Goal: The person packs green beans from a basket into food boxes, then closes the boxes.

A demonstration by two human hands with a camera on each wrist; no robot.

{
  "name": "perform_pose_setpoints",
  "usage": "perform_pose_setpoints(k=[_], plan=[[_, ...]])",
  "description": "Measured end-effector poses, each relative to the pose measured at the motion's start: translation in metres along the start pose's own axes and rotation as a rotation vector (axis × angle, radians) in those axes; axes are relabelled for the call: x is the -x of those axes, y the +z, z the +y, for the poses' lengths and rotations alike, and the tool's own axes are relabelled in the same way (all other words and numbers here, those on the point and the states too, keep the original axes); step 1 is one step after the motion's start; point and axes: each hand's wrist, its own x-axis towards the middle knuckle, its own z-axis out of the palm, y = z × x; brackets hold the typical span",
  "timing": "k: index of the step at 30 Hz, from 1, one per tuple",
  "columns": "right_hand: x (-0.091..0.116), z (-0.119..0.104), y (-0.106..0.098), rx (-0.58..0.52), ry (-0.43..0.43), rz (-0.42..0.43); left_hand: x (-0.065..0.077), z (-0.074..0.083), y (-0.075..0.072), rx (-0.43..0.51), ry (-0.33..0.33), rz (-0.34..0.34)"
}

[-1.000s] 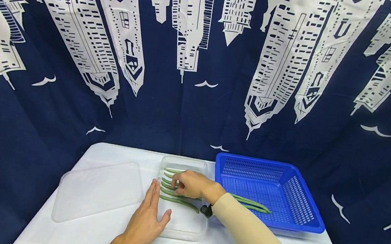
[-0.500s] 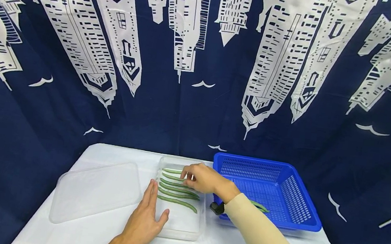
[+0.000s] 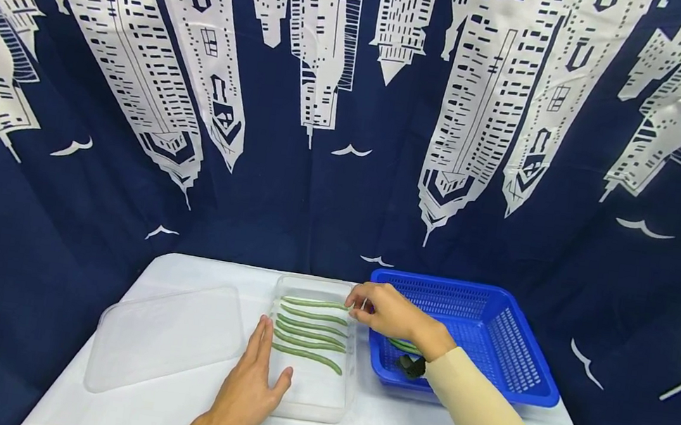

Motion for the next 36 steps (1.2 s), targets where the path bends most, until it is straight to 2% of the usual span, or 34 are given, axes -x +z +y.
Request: perform_pose_setpoints(k=[4, 12, 18, 23, 31, 36], plan=[[0.012, 0.011, -0.007, -0.01, 0.003, 0.008, 0.001, 0.001, 0.0, 0.005, -0.005, 0.006], [0.037, 0.035, -0.021, -0.004, 0.066, -0.024, 0.002, 0.001, 0.001, 0.025, -0.008, -0.003], [0.054, 0.055, -0.027, -0.017, 0.11, -0.129, 0.002, 0.001, 0.0, 0.022, -0.005, -0.007], [0.065, 0.067, -0.029, -0.033, 0.183, -0.228, 0.001, 0.0, -0.001, 0.011, 0.012, 0.014], [0.073, 0.075, -0.027, -0.072, 0.241, -0.371, -0.001, -0.003, 0.0, -0.013, 0.017, 0.043], [0.074, 0.076, -0.024, -0.059, 0.272, -0.424, -0.001, -0.004, 0.002, -0.006, 0.006, 0.036]])
